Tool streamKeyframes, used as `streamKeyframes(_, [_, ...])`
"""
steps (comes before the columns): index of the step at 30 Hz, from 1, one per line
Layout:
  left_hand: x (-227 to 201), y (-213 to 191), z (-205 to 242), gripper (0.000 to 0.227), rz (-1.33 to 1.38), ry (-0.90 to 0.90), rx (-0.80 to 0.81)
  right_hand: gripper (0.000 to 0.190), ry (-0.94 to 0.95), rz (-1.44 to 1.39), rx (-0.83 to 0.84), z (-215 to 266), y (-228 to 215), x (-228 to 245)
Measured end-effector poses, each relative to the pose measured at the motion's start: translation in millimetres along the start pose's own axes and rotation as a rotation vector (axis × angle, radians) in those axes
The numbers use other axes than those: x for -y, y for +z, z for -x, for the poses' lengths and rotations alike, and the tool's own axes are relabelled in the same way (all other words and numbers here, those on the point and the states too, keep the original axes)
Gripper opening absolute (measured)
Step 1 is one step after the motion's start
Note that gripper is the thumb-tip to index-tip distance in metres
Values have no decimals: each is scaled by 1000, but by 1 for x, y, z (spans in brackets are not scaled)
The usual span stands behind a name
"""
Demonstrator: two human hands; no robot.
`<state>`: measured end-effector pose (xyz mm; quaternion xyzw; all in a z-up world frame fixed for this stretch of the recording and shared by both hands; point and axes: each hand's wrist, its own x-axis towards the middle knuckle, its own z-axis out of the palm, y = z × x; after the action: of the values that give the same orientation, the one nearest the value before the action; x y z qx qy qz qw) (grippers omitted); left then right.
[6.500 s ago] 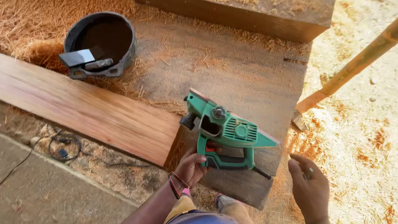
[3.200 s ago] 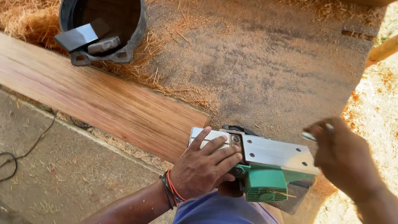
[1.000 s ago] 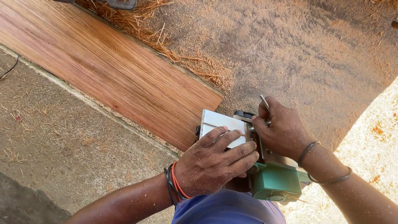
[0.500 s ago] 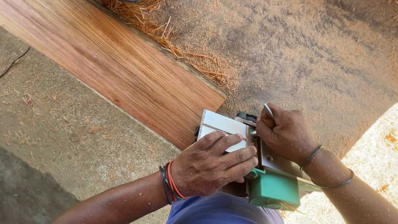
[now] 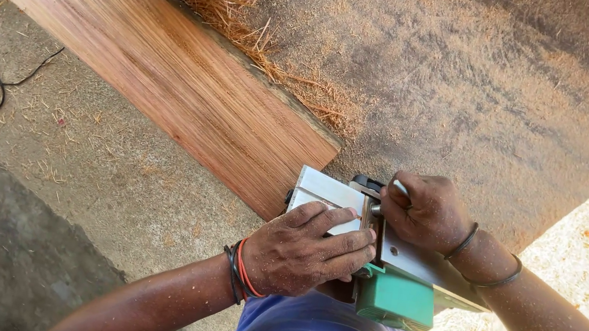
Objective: Adjusting and maintaining an electric power planer using a socket wrench and a hex key on a woodworking bench.
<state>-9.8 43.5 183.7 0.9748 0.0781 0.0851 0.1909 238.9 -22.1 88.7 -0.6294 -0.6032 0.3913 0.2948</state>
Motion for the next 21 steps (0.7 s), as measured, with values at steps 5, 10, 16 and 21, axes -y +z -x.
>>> streamKeyframes(5, [0, 1, 2, 41, 67, -26, 30, 31, -468, 29, 4, -21, -8, -10])
streamKeyframes(10, [0, 3, 3, 43, 29, -16, 26, 15, -779, 79, 111, -48, -30, -1])
streamKeyframes(16, [0, 4, 4, 44, 45, -4, 14, 21, -576, 605, 539, -43, -63, 41])
streamKeyframes(21, [0, 1, 1, 45, 57, 11, 17, 38, -499, 833, 590, -29, -77, 51])
